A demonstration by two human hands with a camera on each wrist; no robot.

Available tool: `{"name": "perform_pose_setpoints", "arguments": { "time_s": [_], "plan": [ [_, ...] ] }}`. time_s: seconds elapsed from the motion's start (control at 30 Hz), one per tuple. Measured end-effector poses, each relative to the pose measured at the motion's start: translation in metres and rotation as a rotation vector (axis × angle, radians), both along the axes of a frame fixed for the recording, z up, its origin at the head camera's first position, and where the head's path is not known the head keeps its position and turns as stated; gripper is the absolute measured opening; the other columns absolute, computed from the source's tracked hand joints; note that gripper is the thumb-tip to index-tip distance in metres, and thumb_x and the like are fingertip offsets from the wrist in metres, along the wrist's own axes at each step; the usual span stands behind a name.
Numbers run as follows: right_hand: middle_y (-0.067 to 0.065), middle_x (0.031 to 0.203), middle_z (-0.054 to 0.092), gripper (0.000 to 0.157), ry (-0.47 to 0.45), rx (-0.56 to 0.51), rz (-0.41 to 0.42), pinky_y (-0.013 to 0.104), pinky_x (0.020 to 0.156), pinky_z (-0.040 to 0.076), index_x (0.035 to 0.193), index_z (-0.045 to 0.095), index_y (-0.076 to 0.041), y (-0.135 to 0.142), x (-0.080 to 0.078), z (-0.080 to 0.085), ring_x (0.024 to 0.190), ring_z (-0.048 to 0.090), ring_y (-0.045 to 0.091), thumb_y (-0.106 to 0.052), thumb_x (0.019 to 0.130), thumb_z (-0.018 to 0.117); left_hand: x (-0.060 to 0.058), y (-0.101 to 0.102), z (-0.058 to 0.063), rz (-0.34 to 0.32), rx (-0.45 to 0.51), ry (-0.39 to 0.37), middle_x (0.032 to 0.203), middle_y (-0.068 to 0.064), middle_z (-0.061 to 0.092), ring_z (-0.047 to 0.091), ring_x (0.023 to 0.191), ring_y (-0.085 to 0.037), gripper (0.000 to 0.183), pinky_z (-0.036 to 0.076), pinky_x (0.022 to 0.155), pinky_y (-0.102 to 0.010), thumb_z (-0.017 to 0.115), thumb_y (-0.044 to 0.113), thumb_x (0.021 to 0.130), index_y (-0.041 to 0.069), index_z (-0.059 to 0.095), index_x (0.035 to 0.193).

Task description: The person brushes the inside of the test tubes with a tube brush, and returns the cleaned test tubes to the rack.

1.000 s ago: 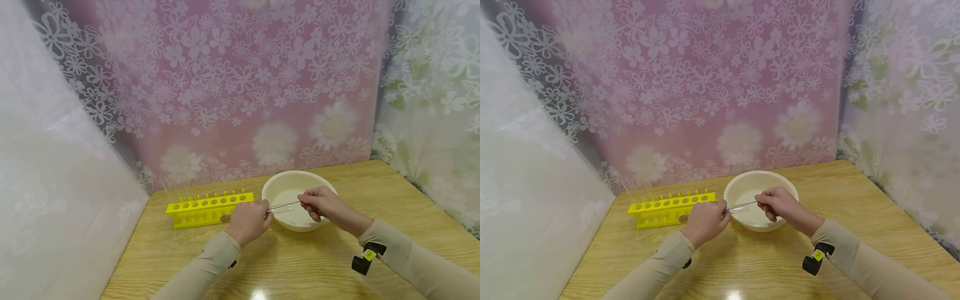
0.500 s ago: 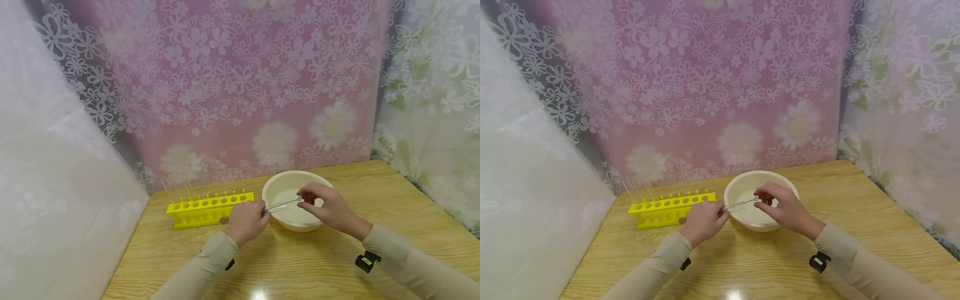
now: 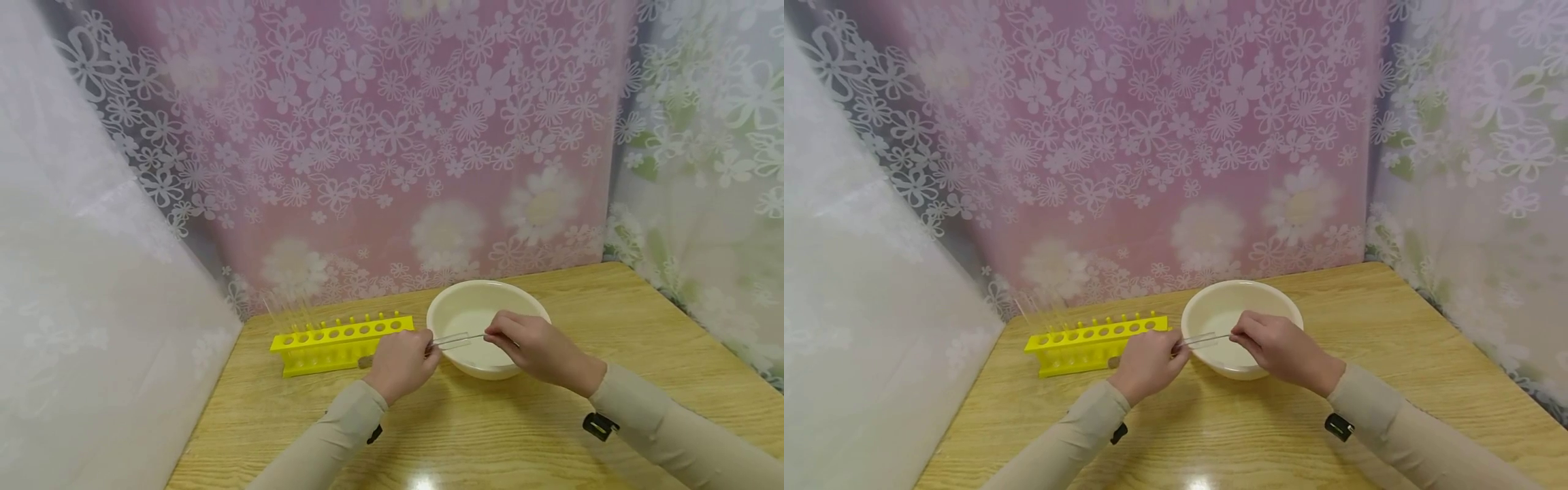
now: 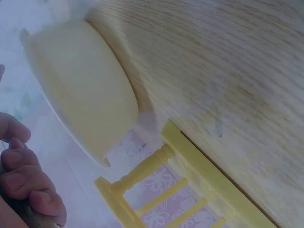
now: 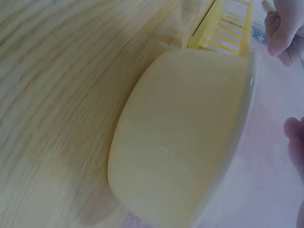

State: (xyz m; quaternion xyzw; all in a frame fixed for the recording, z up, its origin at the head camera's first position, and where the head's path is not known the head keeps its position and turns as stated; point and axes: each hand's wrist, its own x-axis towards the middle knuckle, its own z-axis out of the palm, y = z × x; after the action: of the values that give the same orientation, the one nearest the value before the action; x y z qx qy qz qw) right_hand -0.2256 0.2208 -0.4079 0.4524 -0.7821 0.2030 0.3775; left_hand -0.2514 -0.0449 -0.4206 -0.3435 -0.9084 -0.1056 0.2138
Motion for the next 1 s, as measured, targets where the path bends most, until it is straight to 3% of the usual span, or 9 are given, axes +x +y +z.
{"name": "perform_pose_setpoints", "arguments": {
  "time_s": [0.13,0.27,0.4,0.57,0.73,0.8,0.87,1.0],
  "plan": [
    [-0.008,0.083,0.062,0.004,-0.169,-0.038,0.019,0.011,0.062,0.042,0.094,0.063,-0.015,0.001,0.004,0.0,0.066,0.047,-0.005,-0.015,0.098,0.065,0.0,-0.001,0.0,-0.003,-0.001,0.0,0.052,0.01,0.031,0.023,0.042,-0.003,0.033,0.017,0.04,-0.019,0.059,0.027,0.096,0.023,0.045,0.066],
    [-0.006,0.073,0.059,0.022,-0.444,-0.158,0.05,0.017,0.056,0.042,0.093,0.063,-0.02,0.001,0.007,0.0,0.059,0.048,0.0,0.001,0.091,0.069,-0.001,0.0,0.0,-0.005,-0.008,0.016,0.052,0.01,0.034,0.026,0.042,-0.003,0.031,0.019,0.04,-0.019,0.059,0.027,0.096,0.023,0.047,0.068],
    [0.0,0.062,0.055,0.018,-0.69,-0.263,0.058,0.024,0.048,0.041,0.086,0.06,-0.018,0.0,0.007,0.001,0.05,0.05,0.013,-0.006,0.099,0.06,-0.001,0.001,0.001,0.006,-0.024,0.026,0.052,0.011,0.036,0.028,0.042,-0.002,0.029,0.021,0.04,-0.019,0.06,0.027,0.095,0.023,0.048,0.069],
    [0.008,0.06,0.055,0.025,-1.016,-0.358,0.028,0.032,0.052,0.048,0.084,0.056,-0.001,0.0,0.006,0.006,0.052,0.055,0.026,-0.017,0.103,0.056,0.001,0.003,0.002,0.015,-0.053,0.051,0.052,0.011,0.039,0.031,0.042,-0.002,0.028,0.022,0.04,-0.019,0.06,0.028,0.094,0.022,0.048,0.069],
    [0.005,0.061,0.051,0.036,-1.327,-0.486,-0.013,0.035,0.055,0.047,0.079,0.05,0.0,0.0,0.005,0.011,0.05,0.053,0.019,-0.027,0.103,0.057,0.001,0.005,0.002,0.018,-0.077,0.081,0.052,0.01,0.04,0.032,0.042,-0.003,0.028,0.022,0.039,-0.019,0.061,0.028,0.094,0.022,0.048,0.069],
    [0.003,0.061,0.049,0.036,-1.361,-0.517,-0.015,0.034,0.054,0.045,0.078,0.049,-0.003,-0.001,0.005,0.012,0.049,0.051,0.016,-0.028,0.102,0.058,0.001,0.005,0.001,0.015,-0.074,0.081,0.052,0.01,0.04,0.032,0.041,-0.003,0.028,0.022,0.039,-0.019,0.061,0.028,0.094,0.022,0.049,0.07],
    [0.003,0.06,0.05,0.036,-1.322,-0.523,-0.031,0.034,0.056,0.045,0.079,0.05,-0.001,-0.002,0.006,0.01,0.05,0.052,0.018,-0.029,0.102,0.059,0.001,0.005,0.0,0.013,-0.058,0.065,0.053,0.01,0.04,0.032,0.041,-0.003,0.027,0.022,0.039,-0.019,0.061,0.027,0.094,0.022,0.05,0.07],
    [0.005,0.063,0.054,0.029,-1.074,-0.457,-0.04,0.033,0.055,0.047,0.089,0.06,0.001,-0.004,0.008,0.004,0.055,0.055,0.028,-0.025,0.101,0.06,0.002,0.003,-0.001,0.016,-0.014,0.017,0.054,0.011,0.04,0.03,0.042,-0.003,0.026,0.022,0.04,-0.018,0.061,0.026,0.094,0.022,0.051,0.071]
  ]
}}
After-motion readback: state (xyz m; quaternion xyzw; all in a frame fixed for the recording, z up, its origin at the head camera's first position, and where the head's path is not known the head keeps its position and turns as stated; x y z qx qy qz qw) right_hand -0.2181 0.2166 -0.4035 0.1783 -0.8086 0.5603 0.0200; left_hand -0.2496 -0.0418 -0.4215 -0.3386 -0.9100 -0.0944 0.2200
